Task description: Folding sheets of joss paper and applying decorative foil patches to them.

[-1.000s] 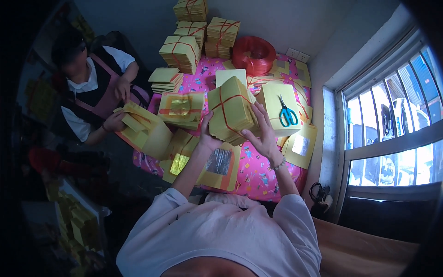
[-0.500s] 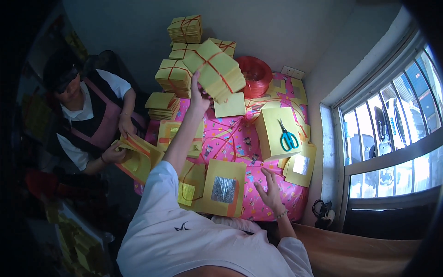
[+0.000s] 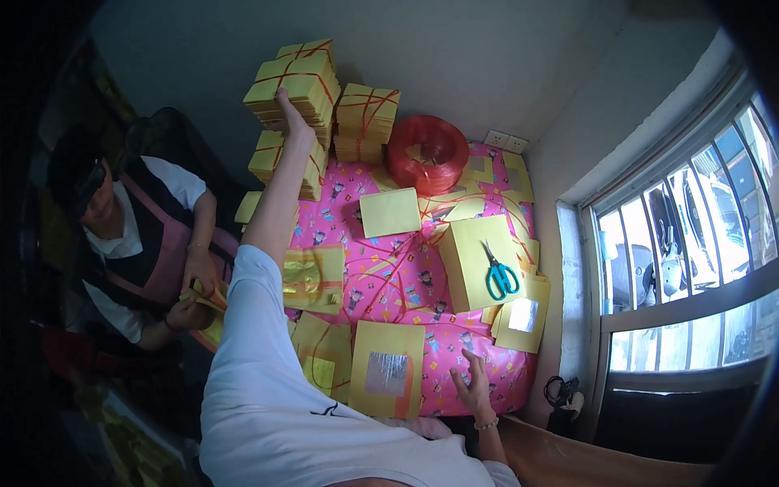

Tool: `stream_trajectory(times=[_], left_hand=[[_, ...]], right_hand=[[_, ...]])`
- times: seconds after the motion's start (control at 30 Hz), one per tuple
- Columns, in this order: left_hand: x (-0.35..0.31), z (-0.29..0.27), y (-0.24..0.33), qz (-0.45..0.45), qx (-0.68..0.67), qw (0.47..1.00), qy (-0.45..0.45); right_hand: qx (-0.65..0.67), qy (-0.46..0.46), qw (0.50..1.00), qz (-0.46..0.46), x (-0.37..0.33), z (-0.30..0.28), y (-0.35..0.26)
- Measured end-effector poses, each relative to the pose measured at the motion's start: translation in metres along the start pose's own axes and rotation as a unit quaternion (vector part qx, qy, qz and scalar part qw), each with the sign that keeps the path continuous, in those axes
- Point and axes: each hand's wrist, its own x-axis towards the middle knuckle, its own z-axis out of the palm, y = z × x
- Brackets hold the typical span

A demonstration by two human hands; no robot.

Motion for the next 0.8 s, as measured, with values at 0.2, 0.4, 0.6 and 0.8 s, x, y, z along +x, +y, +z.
stream_trajectory(times=[0.2, 0.4, 0.6, 0.8], left_hand=[[0.036, 0.008, -0.012, -0.015, 0.105, 0.994, 0.024], [0.084, 0.012, -0.041, -0.037, 0.226, 0.973, -0.016], [0.083, 0.005, -0.042, -0.012, 0.176, 0.983, -0.044], [0.045, -0.014, -0.017, -0.018, 0.227, 0.973, -0.026]], right_hand=[[0.021, -0.01, 0.998, 0.053, 0.003, 0.001, -0.004], [0.017, -0.023, 0.998, 0.059, 0.006, 0.003, -0.008], [0.035, -0.035, 0.997, 0.063, 0.008, 0.008, -0.004], [0.042, -0.052, 0.997, 0.048, -0.005, 0.015, -0.001]])
